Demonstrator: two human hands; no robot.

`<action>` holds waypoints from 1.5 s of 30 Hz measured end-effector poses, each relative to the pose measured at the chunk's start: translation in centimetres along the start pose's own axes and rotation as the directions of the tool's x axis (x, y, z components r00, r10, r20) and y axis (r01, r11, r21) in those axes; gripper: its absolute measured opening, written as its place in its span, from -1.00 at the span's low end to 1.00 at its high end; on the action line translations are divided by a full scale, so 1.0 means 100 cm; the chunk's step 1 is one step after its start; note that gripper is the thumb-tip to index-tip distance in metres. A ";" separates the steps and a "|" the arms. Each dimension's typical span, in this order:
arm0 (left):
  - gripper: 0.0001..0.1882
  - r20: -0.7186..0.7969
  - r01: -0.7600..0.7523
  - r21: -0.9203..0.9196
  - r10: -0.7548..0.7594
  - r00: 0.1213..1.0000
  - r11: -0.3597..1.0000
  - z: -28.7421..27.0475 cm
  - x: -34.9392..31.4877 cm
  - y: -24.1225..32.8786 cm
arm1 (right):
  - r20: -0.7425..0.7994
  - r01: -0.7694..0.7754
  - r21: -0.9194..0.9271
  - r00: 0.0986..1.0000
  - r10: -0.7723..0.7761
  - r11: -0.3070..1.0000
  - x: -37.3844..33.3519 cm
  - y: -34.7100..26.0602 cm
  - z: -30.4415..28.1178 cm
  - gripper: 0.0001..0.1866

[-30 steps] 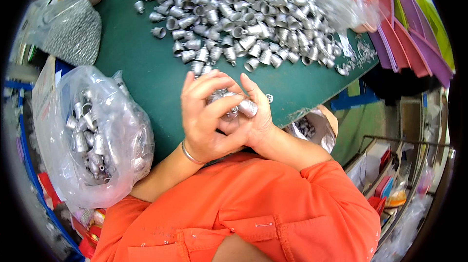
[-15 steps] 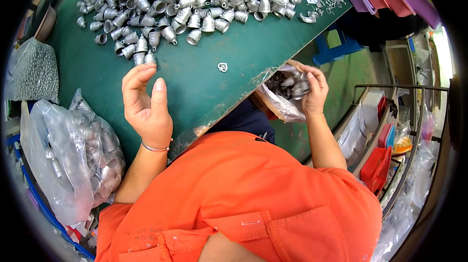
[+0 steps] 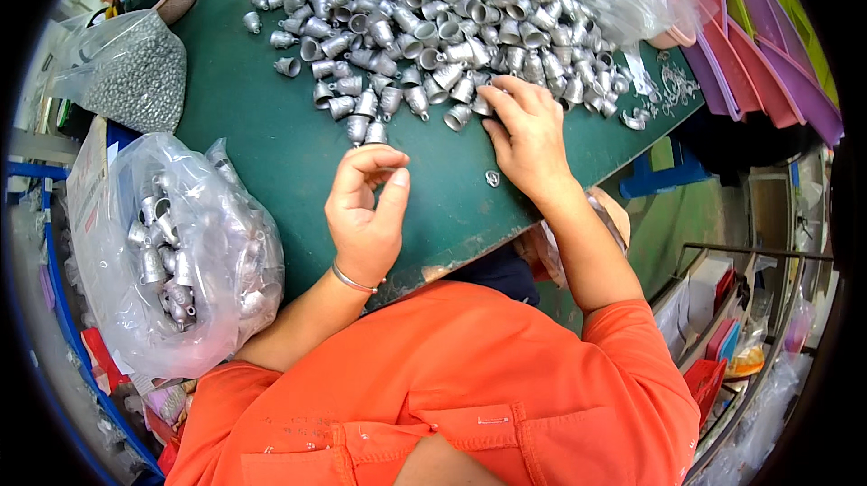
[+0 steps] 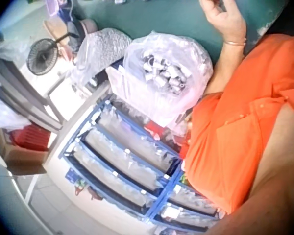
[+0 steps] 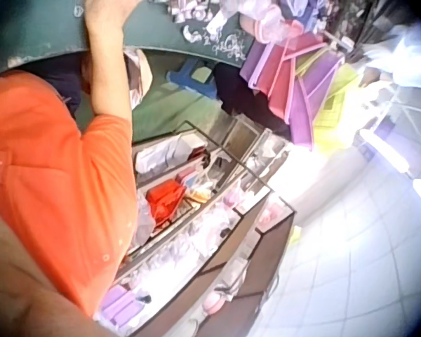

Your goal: The person sits at a green workbench and assembles small silver bells by hand. They pick up bell halves and small metal rings from a large pile, fit the rings into the bells, and place the assembled items into a clear plastic bag. The process is repetitive, involving sorting and manual assembly of the components.

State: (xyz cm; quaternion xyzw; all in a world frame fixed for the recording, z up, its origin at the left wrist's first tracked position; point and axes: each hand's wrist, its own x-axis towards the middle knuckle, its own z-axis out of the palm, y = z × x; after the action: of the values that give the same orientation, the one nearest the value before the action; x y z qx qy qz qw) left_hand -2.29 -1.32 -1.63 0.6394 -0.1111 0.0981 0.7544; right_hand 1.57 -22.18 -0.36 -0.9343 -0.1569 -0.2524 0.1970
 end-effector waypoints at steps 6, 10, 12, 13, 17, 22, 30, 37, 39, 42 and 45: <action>-0.87 0.037 0.062 -0.077 -0.060 0.998 0.995 0.000 0.000 0.001 | 0.059 0.055 -0.075 0.997 -0.050 0.996 0.004 0.007 -0.001 -0.60; -0.88 0.045 0.098 -0.077 -0.095 0.994 0.992 0.001 -0.002 0.001 | 0.027 -0.165 0.499 0.984 0.175 0.851 -0.006 -0.002 -0.003 -0.64; -0.88 0.065 0.098 -0.075 -0.093 0.994 0.992 0.001 0.000 0.002 | 0.167 -0.296 0.814 0.943 0.288 0.499 -0.013 -0.009 -0.003 -0.62; -0.88 0.065 0.098 -0.080 -0.093 0.994 0.992 0.001 0.000 0.001 | 0.251 -0.341 0.900 0.915 0.316 0.272 -0.016 -0.012 -0.003 -0.62; -0.84 0.057 0.094 -0.087 -0.089 0.994 0.992 0.000 -0.001 -0.001 | 0.315 -0.345 0.935 0.914 0.256 0.083 -0.020 -0.018 -0.004 -0.61; -0.54 0.191 -0.044 0.113 0.021 0.981 0.993 0.005 0.003 0.007 | 0.643 -0.596 0.754 0.755 0.130 -0.275 -0.024 -0.028 -0.005 -0.63; -0.77 0.269 0.525 -0.327 -0.455 0.849 0.786 0.005 0.004 0.013 | 0.485 -0.523 0.545 0.834 0.262 0.656 -0.006 -0.047 -0.010 -0.75; -0.58 0.345 0.620 -0.631 -0.547 0.763 0.467 -0.006 0.009 0.002 | 0.199 -0.064 0.231 0.980 0.017 0.971 0.013 -0.022 0.011 -0.70; -0.58 0.322 0.598 -0.679 -0.559 0.764 0.426 -0.004 0.009 0.001 | 0.165 -0.113 0.399 0.985 0.050 0.910 0.009 -0.023 0.011 -0.67; -0.72 0.183 0.535 -0.616 -0.555 0.811 0.578 -0.003 0.009 0.003 | 0.229 -0.253 0.697 0.965 0.127 0.671 0.006 -0.027 0.004 -0.69; -0.89 0.104 0.508 -0.495 -0.532 0.840 0.705 -0.002 0.007 0.006 | 0.274 -0.301 0.848 0.954 0.124 0.437 0.002 -0.028 0.002 -0.69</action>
State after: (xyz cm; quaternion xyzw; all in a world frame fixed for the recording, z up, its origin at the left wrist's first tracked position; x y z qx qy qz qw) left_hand -1.74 -1.03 -0.89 0.4220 0.0695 -0.1360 0.8936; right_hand 0.74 -19.57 0.42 -0.7277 -0.1615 -0.0272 0.6661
